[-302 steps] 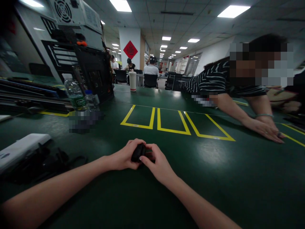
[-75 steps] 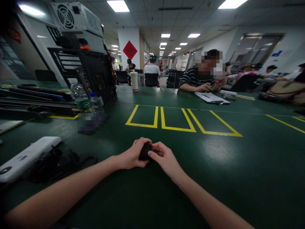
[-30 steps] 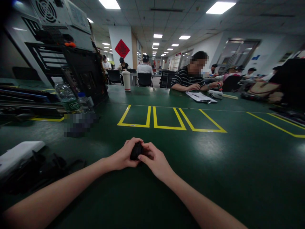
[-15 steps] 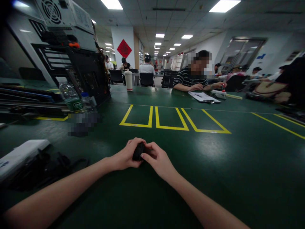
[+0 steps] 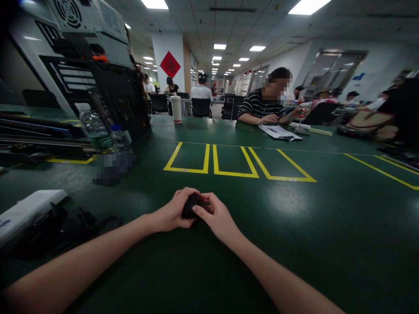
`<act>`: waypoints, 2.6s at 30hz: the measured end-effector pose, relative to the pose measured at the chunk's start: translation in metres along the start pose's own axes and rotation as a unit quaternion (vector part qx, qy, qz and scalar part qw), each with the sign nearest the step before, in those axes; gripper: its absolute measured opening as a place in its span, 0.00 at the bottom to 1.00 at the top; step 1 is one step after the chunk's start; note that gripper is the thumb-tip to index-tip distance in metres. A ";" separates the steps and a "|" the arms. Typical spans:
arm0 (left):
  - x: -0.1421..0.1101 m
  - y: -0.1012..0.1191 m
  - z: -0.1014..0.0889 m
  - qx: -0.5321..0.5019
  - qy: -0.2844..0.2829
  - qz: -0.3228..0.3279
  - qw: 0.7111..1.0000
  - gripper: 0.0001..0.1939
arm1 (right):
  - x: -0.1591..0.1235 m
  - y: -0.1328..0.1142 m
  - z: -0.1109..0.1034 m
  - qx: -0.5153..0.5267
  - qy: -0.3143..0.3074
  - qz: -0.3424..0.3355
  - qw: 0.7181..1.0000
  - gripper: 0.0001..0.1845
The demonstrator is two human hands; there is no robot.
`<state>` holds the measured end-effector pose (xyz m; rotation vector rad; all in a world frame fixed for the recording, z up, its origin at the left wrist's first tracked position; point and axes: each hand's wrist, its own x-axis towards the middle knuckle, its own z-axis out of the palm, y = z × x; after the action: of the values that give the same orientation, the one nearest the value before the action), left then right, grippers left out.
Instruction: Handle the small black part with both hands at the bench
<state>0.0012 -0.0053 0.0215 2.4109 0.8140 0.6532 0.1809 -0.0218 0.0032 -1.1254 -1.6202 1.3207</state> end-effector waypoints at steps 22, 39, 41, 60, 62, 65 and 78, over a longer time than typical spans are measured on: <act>0.000 0.003 -0.002 -0.004 -0.009 -0.021 1.000 0.30 | -0.005 -0.002 0.004 0.000 -0.025 -0.033 0.999 0.11; 0.002 0.001 0.002 -0.011 -0.002 -0.037 0.999 0.31 | -0.002 0.000 0.003 0.004 -0.011 -0.023 1.000 0.11; 0.003 -0.001 0.004 -0.007 -0.002 -0.033 0.999 0.31 | -0.005 -0.002 0.004 -0.013 -0.012 -0.037 0.999 0.11; 0.001 0.003 -0.001 0.009 -0.014 -0.015 1.000 0.31 | -0.008 -0.003 0.005 -0.011 -0.021 -0.049 0.999 0.12; 0.002 0.002 0.001 0.010 -0.011 -0.009 1.000 0.31 | -0.008 -0.004 0.006 -0.022 -0.014 -0.056 0.998 0.10; 0.002 -0.003 0.004 0.012 0.000 -0.006 1.000 0.31 | -0.006 -0.004 0.006 -0.016 -0.009 -0.055 0.998 0.07; 0.000 -0.007 0.008 0.001 0.017 -0.010 1.000 0.33 | -0.010 -0.005 0.005 -0.020 -0.025 -0.036 0.999 0.11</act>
<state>0.0032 -0.0029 0.0119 2.3963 0.8518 0.6865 0.1783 -0.0329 0.0070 -1.0560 -1.7140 1.2848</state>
